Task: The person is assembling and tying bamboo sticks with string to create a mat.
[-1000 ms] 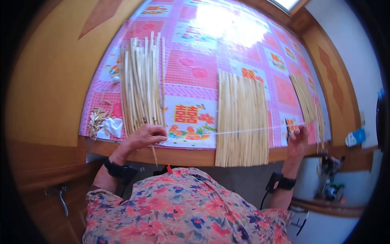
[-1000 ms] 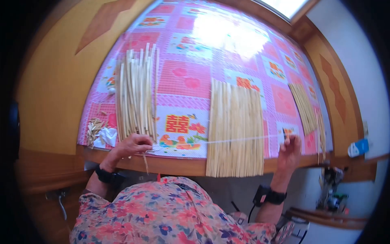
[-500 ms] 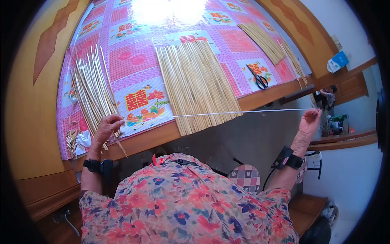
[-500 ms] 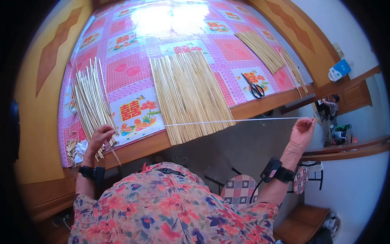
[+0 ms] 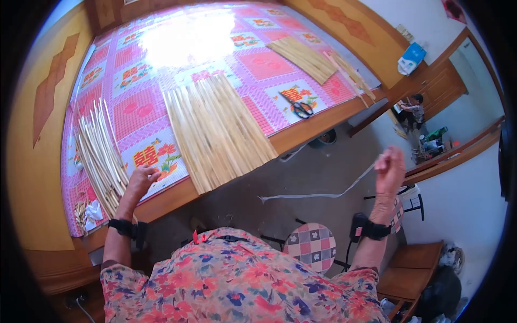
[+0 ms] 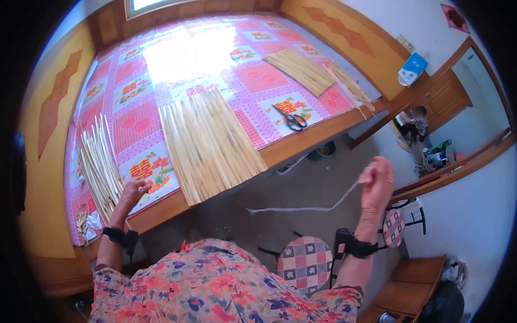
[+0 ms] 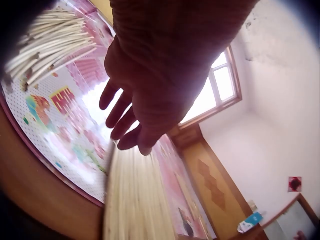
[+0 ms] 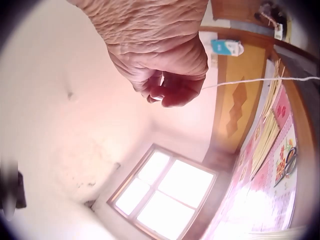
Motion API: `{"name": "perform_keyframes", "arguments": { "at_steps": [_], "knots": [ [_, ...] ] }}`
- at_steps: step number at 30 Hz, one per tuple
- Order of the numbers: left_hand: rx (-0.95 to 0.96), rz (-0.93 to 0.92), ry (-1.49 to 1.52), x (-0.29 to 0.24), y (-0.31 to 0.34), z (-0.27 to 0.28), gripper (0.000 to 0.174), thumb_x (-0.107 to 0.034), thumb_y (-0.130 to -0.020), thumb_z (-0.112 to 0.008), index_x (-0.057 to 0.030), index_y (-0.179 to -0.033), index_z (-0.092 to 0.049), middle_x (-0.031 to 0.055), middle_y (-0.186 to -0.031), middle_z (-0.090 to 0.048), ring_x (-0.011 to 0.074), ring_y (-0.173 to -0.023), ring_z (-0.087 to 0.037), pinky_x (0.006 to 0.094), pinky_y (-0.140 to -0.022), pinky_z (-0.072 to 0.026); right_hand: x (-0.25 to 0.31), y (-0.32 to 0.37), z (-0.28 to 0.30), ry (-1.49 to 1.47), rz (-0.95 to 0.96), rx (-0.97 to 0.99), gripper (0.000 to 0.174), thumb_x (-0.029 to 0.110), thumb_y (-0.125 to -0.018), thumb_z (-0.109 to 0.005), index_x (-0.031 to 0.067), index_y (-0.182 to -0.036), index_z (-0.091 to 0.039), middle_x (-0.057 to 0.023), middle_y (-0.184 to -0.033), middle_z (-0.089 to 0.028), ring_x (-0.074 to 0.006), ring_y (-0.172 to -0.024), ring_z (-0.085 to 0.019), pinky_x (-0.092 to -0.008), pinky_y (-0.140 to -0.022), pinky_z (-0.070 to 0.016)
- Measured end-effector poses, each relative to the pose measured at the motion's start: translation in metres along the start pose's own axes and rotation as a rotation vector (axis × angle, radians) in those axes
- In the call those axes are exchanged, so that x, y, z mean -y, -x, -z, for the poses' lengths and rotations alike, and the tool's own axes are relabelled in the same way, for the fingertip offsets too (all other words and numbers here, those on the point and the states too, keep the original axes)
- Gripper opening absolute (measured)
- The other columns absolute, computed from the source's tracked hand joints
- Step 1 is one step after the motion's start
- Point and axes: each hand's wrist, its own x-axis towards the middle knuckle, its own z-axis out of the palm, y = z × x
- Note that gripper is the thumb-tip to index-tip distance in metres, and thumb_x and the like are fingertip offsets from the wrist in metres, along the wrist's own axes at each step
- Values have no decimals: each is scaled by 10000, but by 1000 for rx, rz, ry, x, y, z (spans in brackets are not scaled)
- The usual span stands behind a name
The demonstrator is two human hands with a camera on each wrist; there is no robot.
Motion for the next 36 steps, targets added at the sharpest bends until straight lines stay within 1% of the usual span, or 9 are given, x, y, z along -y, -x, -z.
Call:
{"name": "perform_keyframes", "arguments": {
  "at_steps": [3,7,10,19,22,28,30,32,36],
  "knots": [
    [-117,-254,211,-85,-21,0,158,-85,-708,-649,-34,-841,-582,99,-938,-552,237,-886,-540,329,-710,-442,-10,12,-64,137,-23,263,119,150,-873,-468,48,-862,-528,-33,-685,-537,-48,-460,-453,-163,-390,-366],
    [152,-392,740,-195,-25,3,375,-46,-814,-506,-71,-1183,-446,61,-1107,-505,152,-1007,-508,267,-812,-414,-38,38,-143,81,-235,575,121,142,-864,-487,43,-865,-555,-20,-629,-528,-48,-441,-455,-160,-381,-356],
    [126,-441,1111,-230,-23,5,345,-75,-850,-462,-21,-1190,-436,63,-1129,-502,154,-974,-516,262,-796,-418,-56,55,-193,-66,-367,632,132,146,-855,-506,33,-860,-572,-6,-623,-517,-38,-439,-451,-152,-380,-351],
    [-69,-244,1314,-175,-41,18,259,-47,-827,-513,-13,-1083,-532,51,-939,-579,97,-816,-531,228,-680,-435,-89,63,-266,-275,-444,719,205,201,-860,-512,8,-810,-561,-4,-622,-514,-42,-411,-449,-157,-353,-347],
    [-1,-235,1404,-163,-45,32,207,-38,-824,-517,-14,-1025,-558,47,-921,-578,104,-812,-535,236,-712,-426,-99,65,-289,-307,-452,746,217,214,-862,-512,5,-820,-556,-2,-623,-511,-36,-422,-450,-159,-359,-352],
    [-207,-222,1326,-119,-53,47,126,-40,-834,-500,-23,-939,-566,77,-992,-547,137,-867,-529,264,-787,-408,-115,66,-330,-332,-460,862,226,227,-869,-500,7,-856,-550,-4,-647,-522,-45,-468,-484,-154,-410,-387],
    [-192,-284,1547,-111,-52,58,106,-56,-848,-480,-27,-904,-565,92,-990,-541,153,-865,-536,270,-781,-424,-120,68,-341,-341,-501,866,215,213,-865,-506,6,-891,-557,-6,-651,-528,-44,-469,-487,-157,-417,-393],
    [-310,-195,1468,-100,-53,71,108,-90,-861,-471,-51,-913,-557,101,-951,-583,196,-901,-560,282,-690,-466,-126,69,-347,-237,-471,979,201,193,-858,-517,7,-913,-567,-8,-649,-534,-44,-463,-484,-158,-419,-395],
    [-227,-250,1717,-40,-52,98,154,-130,-876,-455,-68,-998,-528,56,-911,-597,183,-866,-580,291,-638,-486,-154,67,-333,24,-448,1031,158,165,-800,-574,9,-810,-596,-7,-595,-539,-48,-409,-459,-183,-377,-384]
  ]
}}
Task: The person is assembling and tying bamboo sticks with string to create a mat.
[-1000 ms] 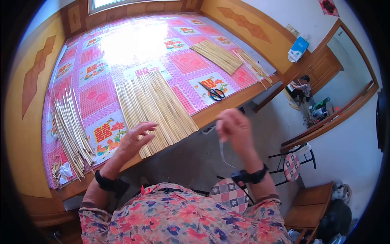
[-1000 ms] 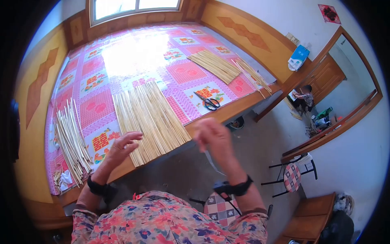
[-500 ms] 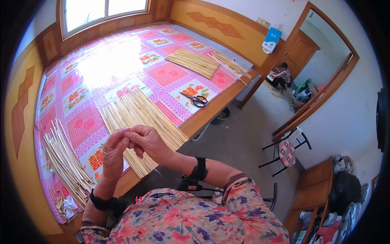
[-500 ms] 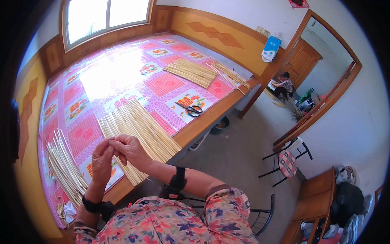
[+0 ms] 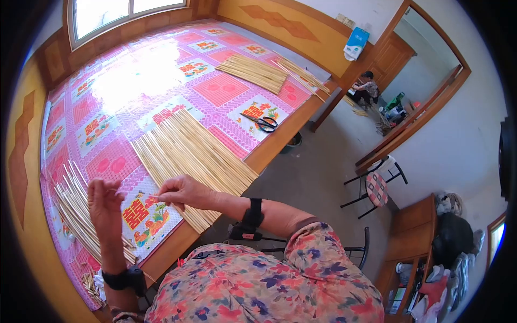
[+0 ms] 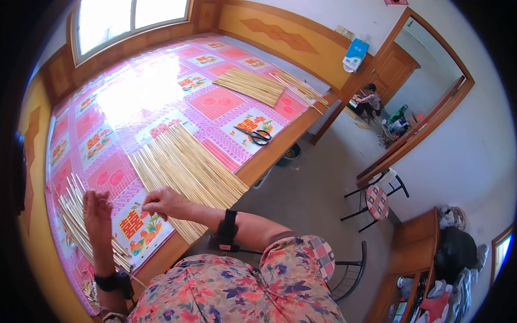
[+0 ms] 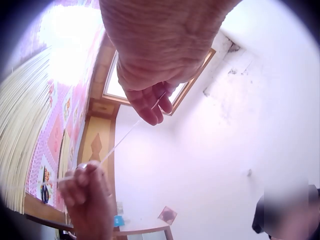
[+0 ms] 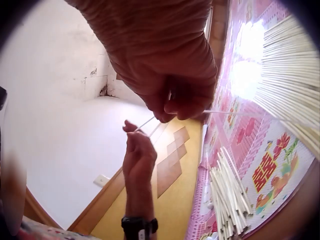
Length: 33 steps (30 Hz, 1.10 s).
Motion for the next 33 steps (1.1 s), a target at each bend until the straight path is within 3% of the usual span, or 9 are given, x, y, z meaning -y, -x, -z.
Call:
{"name": "perform_keyframes", "arguments": {
  "at_steps": [6,12,14,16,19,21,22,24,33],
  "knots": [
    [-291,-157,-98,-46,-13,157,172,-119,-862,-485,-12,-988,-535,34,-797,-562,109,-724,-558,239,-657,-505,-38,62,52,233,-211,-174,180,189,-791,-580,11,-801,-604,-6,-609,-540,-52,-436,-462,-194,-399,-378],
    [-587,-28,-136,-57,-4,329,147,-102,-822,-547,-11,-937,-564,54,-762,-611,129,-689,-594,244,-678,-516,-61,147,101,315,-401,-374,170,194,-791,-583,26,-791,-610,1,-599,-526,-58,-478,-460,-193,-442,-380],
    [-748,-11,-238,-49,3,312,124,-118,-811,-566,-34,-901,-571,26,-702,-589,115,-632,-571,226,-616,-503,-57,165,105,317,-403,-474,164,196,-787,-584,35,-786,-616,7,-591,-522,-56,-494,-460,-196,-442,-373],
    [-621,86,-228,-33,8,318,80,-122,-788,-590,-54,-828,-573,-3,-628,-546,100,-557,-527,224,-542,-471,-41,175,108,508,-467,-506,154,199,-781,-588,49,-800,-621,13,-596,-523,-55,-507,-455,-198,-444,-369],
    [-890,5,-356,-53,61,286,63,-148,-796,-561,-98,-759,-551,-10,-591,-519,90,-511,-500,232,-474,-436,-44,164,127,731,-384,-418,149,180,-770,-574,38,-790,-615,-31,-634,-568,-93,-579,-505,-240,-537,-416],
    [-709,26,-352,-18,30,244,42,-110,-770,-551,-75,-790,-561,-4,-573,-500,100,-511,-504,253,-489,-456,-35,203,147,710,-517,-563,129,154,-764,-575,32,-777,-614,-20,-642,-558,-84,-585,-486,-226,-528,-396],
    [-833,5,-488,-51,70,235,70,-134,-783,-547,-72,-809,-564,3,-567,-497,111,-512,-504,271,-503,-477,-59,164,158,708,-375,-470,125,139,-759,-576,19,-769,-610,-14,-634,-551,-86,-574,-474,-228,-516,-386],
    [-773,135,-584,-6,39,200,108,-189,-807,-549,-83,-825,-555,19,-591,-537,129,-532,-552,304,-537,-505,-41,196,157,713,-449,-636,106,117,-777,-564,19,-753,-595,1,-603,-524,-49,-500,-439,-189,-434,-341],
    [-542,362,-756,108,82,150,146,-141,-804,-505,-9,-818,-568,70,-657,-600,120,-553,-586,241,-436,-467,-20,79,81,484,-103,-245,72,75,-831,-518,22,-802,-555,7,-619,-499,-40,-524,-453,-163,-480,-370]
  ]
}}
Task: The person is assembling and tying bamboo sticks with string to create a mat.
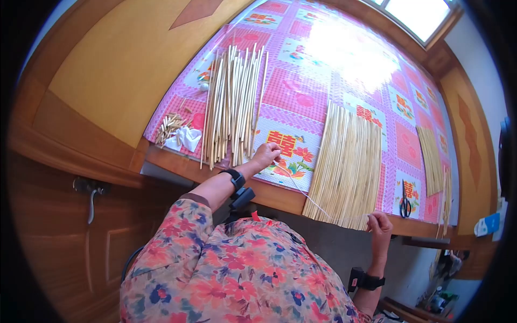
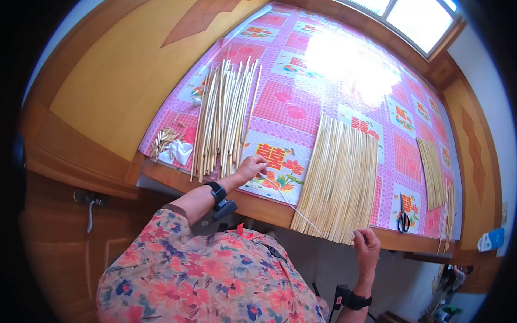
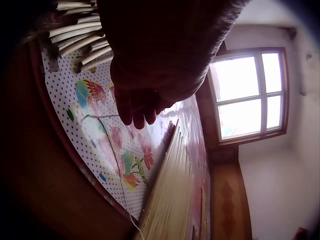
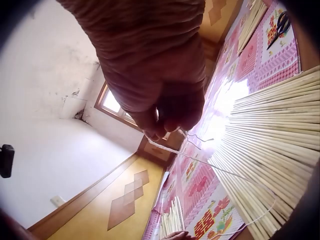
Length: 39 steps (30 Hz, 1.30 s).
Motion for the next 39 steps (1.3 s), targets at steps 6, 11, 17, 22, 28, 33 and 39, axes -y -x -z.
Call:
{"name": "perform_keyframes", "arguments": {
  "at_steps": [6,11,17,22,28,33,39],
  "knots": [
    [22,-147,-407,12,-2,2,286,-133,-761,-512,-8,-1013,-565,176,-891,-603,301,-891,-566,325,-801,-439,55,-53,14,-502,271,-266,102,131,-867,-484,37,-866,-521,-8,-639,-477,-79,-530,-468,-200,-485,-406],
    [-135,-270,-859,34,10,16,433,-144,-775,-521,-55,-1190,-432,156,-1257,-388,302,-1181,-347,361,-957,-302,81,-90,53,-697,439,-427,114,131,-873,-474,30,-866,-526,-17,-643,-488,-83,-524,-466,-205,-480,-417],
    [-322,-189,-1337,14,65,76,558,-269,-719,-614,-91,-1206,-408,122,-1325,-279,289,-1264,-190,522,-992,-152,69,-117,1,-214,375,-445,117,114,-855,-507,22,-891,-569,-16,-666,-522,-64,-552,-482,-188,-495,-414],
    [-131,-317,-1348,41,70,96,619,-376,-706,-604,-164,-1244,-384,86,-1364,-221,304,-1288,-103,632,-942,-88,45,-160,-75,-60,274,-130,101,97,-839,-520,25,-889,-571,-4,-653,-519,-53,-535,-472,-185,-488,-404],
    [-42,-341,-1412,40,70,127,574,-297,-712,-580,-175,-1240,-390,67,-1350,-253,289,-1288,-123,628,-948,-98,-8,-188,-180,336,150,239,102,125,-775,-575,38,-827,-584,-90,-664,-566,-180,-594,-564,-286,-550,-451],
    [27,-350,-1326,39,73,175,512,-242,-726,-566,-164,-1212,-422,43,-1356,-255,254,-1291,-143,625,-951,-107,-11,-193,-237,579,266,376,132,167,-753,-583,41,-794,-591,-149,-753,-589,-304,-725,-576,-373,-657,-453],
    [42,-308,-1334,24,72,216,455,-260,-751,-545,-193,-1190,-446,55,-1328,-312,242,-1254,-246,585,-958,-143,-34,-202,-264,610,314,444,153,168,-761,-570,22,-798,-589,-149,-729,-600,-306,-696,-586,-380,-632,-456]
  ]
}}
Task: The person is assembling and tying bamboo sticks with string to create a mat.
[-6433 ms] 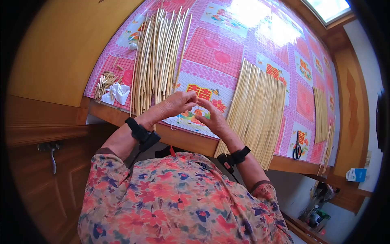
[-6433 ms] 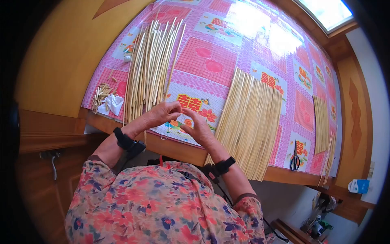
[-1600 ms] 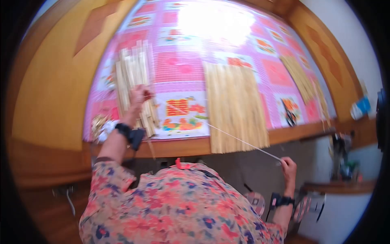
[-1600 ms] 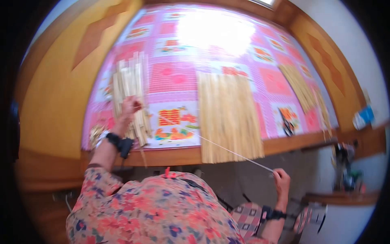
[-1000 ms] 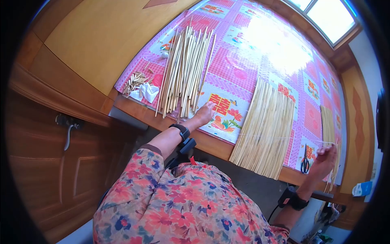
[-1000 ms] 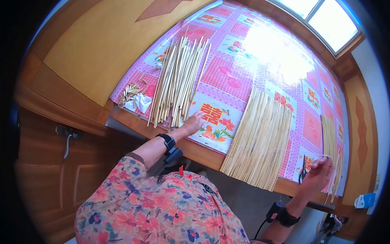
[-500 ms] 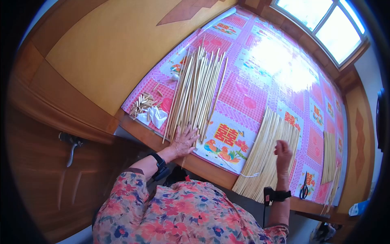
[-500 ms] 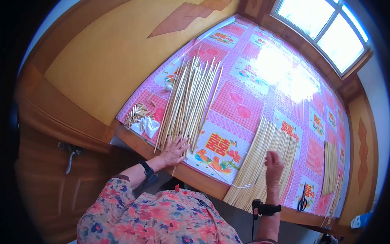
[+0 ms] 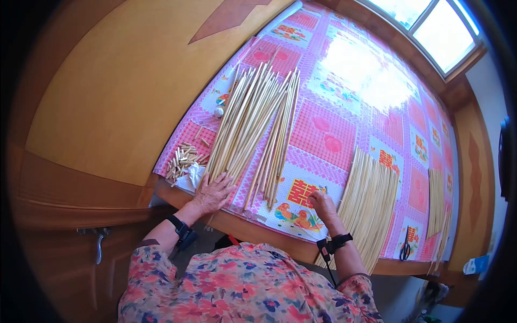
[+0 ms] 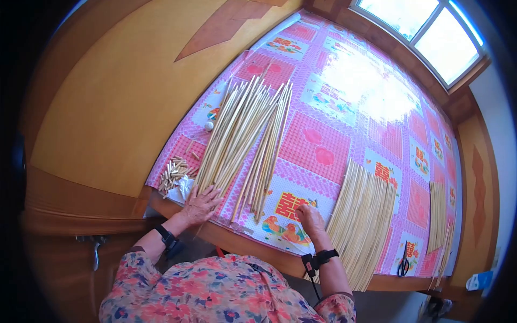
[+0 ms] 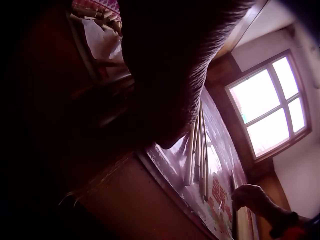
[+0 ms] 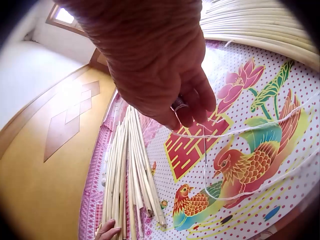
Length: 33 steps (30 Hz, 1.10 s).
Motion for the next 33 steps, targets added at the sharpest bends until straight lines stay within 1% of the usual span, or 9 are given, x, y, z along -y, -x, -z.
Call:
{"name": "perform_keyframes", "arguments": {
  "at_steps": [4,9,13,16,18,20,26,28,33],
  "knots": [
    [55,-7,4,2,-4,16,458,-300,-741,-566,-202,-1177,-465,63,-1311,-340,272,-1233,-276,581,-962,-143,-4,2,-1,-31,-39,22,170,204,-767,-561,40,-804,-585,-159,-750,-596,-316,-740,-581,-399,-668,-453],
    [-70,-44,-109,-25,-37,27,334,-236,-748,-561,-85,-1045,-528,69,-1127,-468,252,-1131,-374,534,-969,-163,-8,12,-1,-10,-118,7,151,208,-773,-559,61,-797,-590,-148,-751,-604,-314,-739,-585,-405,-641,-456],
    [-50,-280,22,-64,-99,11,407,-256,-762,-546,-104,-1134,-482,81,-1247,-400,240,-1226,-286,543,-969,-153,8,20,5,50,-55,-34,135,197,-777,-563,63,-783,-578,-128,-738,-595,-287,-701,-585,-381,-617,-456],
    [-49,-373,-34,-76,-146,-17,466,-309,-784,-510,-114,-1200,-430,77,-1320,-328,235,-1275,-201,559,-969,-135,9,25,4,31,-7,-59,118,170,-780,-563,52,-787,-563,-118,-736,-581,-286,-695,-575,-372,-610,-454],
    [7,-325,-21,-72,-162,-33,481,-336,-793,-492,-115,-1214,-418,73,-1331,-313,233,-1282,-181,568,-971,-116,15,29,8,44,36,-60,104,149,-779,-563,46,-787,-551,-116,-737,-570,-287,-702,-570,-371,-604,-452],
    [72,-276,-8,-60,-163,-42,497,-363,-802,-473,-116,-1227,-406,68,-1342,-299,232,-1288,-162,577,-972,-97,16,34,10,-13,-15,-103,101,146,-773,-569,47,-780,-549,-117,-729,-568,-291,-697,-568,-376,-608,-452],
    [-35,-263,-52,-18,-125,-35,504,-368,-808,-459,-114,-1239,-396,61,-1339,-305,219,-1280,-192,533,-1007,-59,19,37,6,-4,-33,-55,104,152,-772,-566,50,-791,-551,-116,-738,-570,-294,-705,-568,-379,-617,-454],
    [77,-261,17,-5,-112,-22,495,-352,-803,-459,-112,-1232,-404,62,-1332,-317,215,-1276,-205,490,-1026,-62,23,35,4,-24,-32,-24,109,157,-776,-562,50,-793,-551,-114,-741,-570,-294,-707,-568,-381,-617,-453],
    [32,-224,64,15,-98,-8,477,-289,-765,-532,-103,-1193,-438,64,-1296,-363,230,-1266,-222,477,-1031,-68,46,20,7,-4,23,8,98,148,-784,-552,51,-799,-555,-115,-726,-571,-292,-687,-571,-373,-599,-457]
  ]
}}
